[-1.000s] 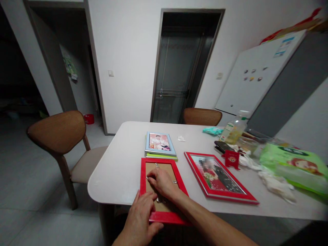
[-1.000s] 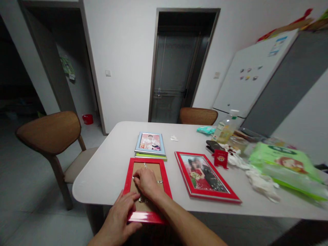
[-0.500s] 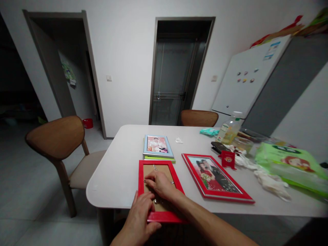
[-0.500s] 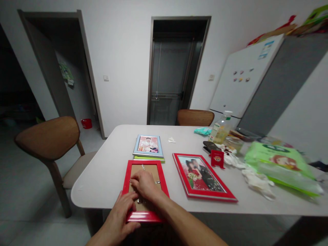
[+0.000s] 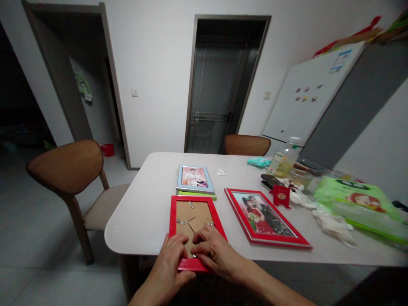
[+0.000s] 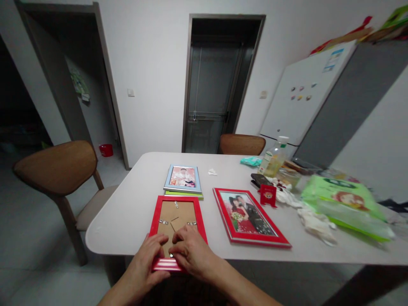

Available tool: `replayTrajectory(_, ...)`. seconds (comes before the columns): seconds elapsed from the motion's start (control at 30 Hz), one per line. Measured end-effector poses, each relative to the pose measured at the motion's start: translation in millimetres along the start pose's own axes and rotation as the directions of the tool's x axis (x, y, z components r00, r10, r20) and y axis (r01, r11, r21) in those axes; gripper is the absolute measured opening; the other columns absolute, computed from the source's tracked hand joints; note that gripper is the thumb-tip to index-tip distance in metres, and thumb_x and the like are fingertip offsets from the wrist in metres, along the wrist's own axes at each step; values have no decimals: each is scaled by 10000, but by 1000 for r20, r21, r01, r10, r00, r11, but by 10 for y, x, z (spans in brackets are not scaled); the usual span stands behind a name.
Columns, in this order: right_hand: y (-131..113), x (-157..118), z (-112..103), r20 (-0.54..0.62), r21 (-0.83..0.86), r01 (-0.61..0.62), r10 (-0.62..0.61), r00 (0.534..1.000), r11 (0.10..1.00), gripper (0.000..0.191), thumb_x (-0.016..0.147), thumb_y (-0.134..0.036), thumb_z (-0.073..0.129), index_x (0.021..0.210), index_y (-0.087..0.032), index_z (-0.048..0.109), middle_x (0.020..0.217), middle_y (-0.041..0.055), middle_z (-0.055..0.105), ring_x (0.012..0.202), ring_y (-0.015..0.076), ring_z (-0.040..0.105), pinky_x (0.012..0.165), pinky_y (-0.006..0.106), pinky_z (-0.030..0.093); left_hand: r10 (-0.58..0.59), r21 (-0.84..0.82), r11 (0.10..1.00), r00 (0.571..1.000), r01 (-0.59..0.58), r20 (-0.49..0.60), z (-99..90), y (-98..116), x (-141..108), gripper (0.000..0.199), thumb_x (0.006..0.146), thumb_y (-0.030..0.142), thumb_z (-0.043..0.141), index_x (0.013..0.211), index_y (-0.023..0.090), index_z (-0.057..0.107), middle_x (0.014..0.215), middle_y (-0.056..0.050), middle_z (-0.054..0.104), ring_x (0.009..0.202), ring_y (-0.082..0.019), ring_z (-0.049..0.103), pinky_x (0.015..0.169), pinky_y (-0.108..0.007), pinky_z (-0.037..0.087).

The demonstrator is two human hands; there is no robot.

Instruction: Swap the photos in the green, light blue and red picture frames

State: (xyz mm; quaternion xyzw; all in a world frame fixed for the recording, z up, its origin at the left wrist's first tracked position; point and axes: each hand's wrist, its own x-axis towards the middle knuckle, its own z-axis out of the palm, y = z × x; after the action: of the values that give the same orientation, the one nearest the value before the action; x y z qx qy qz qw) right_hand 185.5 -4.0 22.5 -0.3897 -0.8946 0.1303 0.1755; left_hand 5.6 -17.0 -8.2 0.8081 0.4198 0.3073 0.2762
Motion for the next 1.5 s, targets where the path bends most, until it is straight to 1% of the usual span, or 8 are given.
replayTrajectory(0.4, 8, -218, -24, -131, 160, -65, 86, 988, 985, 256, 729, -202, 450, 940, -205, 594, 1077, 67, 513, 1004, 179, 440, 881, 339, 345, -19, 289, 957, 996, -8, 91, -47, 181, 22, 291, 592, 177, 602, 871, 188, 521, 1199, -117, 489, 1128, -273, 401, 984, -541, 148)
replayTrajectory(0.57, 273, -291, -88, -378, 481, -294, 498, 781, 826, 366, 712, -294, 473, 1056, -192, 544, 1134, 105, 505, 1031, 215, 466, 883, 374, 369, -4, 398, 916, 990, -54, 142, 129, 135, 58, 449, 543, 91, 568, 980, 185, 522, 1243, -123, 449, 1161, -277, 367, 988, -493, 216)
replayTrajectory(0.73, 421, -397, -153, -290, 863, -208, 789, 542, 460, 392, 638, -369, 548, 983, -185, 553, 1005, 100, 581, 874, 214, 550, 751, 348, 434, 174, 295, 941, 985, -164, -6, 47, 97, 73, 354, 583, 84, 530, 909, 220, 515, 1203, -111, 493, 1115, -270, 427, 939, -467, 322)
replayTrajectory(0.87, 201, -262, 100, 24, 993, -101, 715, 699, 65, 432, 668, -517, 478, 886, -158, 581, 788, 85, 633, 673, 189, 595, 572, 292, 446, 157, -31, 984, 947, -173, -279, -1, 415, 158, 128, 696, 202, 487, 819, 234, 483, 1223, -91, 465, 1113, -260, 423, 865, -408, 399)
replayTrajectory(1.0, -55, -43, 186, 133, 976, 2, 611, 781, -216, 394, 704, -512, 410, 749, -161, 582, 643, 54, 617, 564, 164, 584, 505, 268, 438, 9, -358, 927, 961, -111, -275, 157, 779, 308, 129, 750, 322, 457, 826, 222, 483, 1287, -92, 387, 1145, -273, 385, 864, -379, 402)
replayTrajectory(1.2, 303, -289, -345, -159, 959, 283, 827, 539, 0, 278, 675, -373, 525, 891, -198, 535, 778, 18, 646, 674, 162, 607, 571, 268, 467, -87, -736, 654, 949, -176, -304, 180, 1171, 735, 584, 644, 278, 618, 1119, 207, 286, 1154, -121, 495, 1029, -246, 505, 862, -376, 409)
replayTrajectory(1.33, 901, -666, -794, -200, 960, -69, 836, 511, 272, 285, 680, -311, 493, 928, -178, 537, 810, 47, 658, 687, 183, 622, 603, 298, 479, -143, -878, 477, 983, -36, -118, 262, 1221, 1043, 514, 633, 253, 605, 1071, 188, 344, 1085, -103, 540, 945, -232, 561, 786, -342, 464)
replayTrajectory(1.5, 1545, -947, -1119, -254, 734, -494, 863, 437, 466, 235, 664, -228, 481, 850, -137, 594, 773, 52, 671, 694, 174, 618, 624, 266, 473, -189, -814, 569, 982, 121, 13, 833, 1052, 1368, 399, 618, 88, 561, 992, 168, 446, 1067, -99, 563, 905, -204, 581, 729, -286, 484)
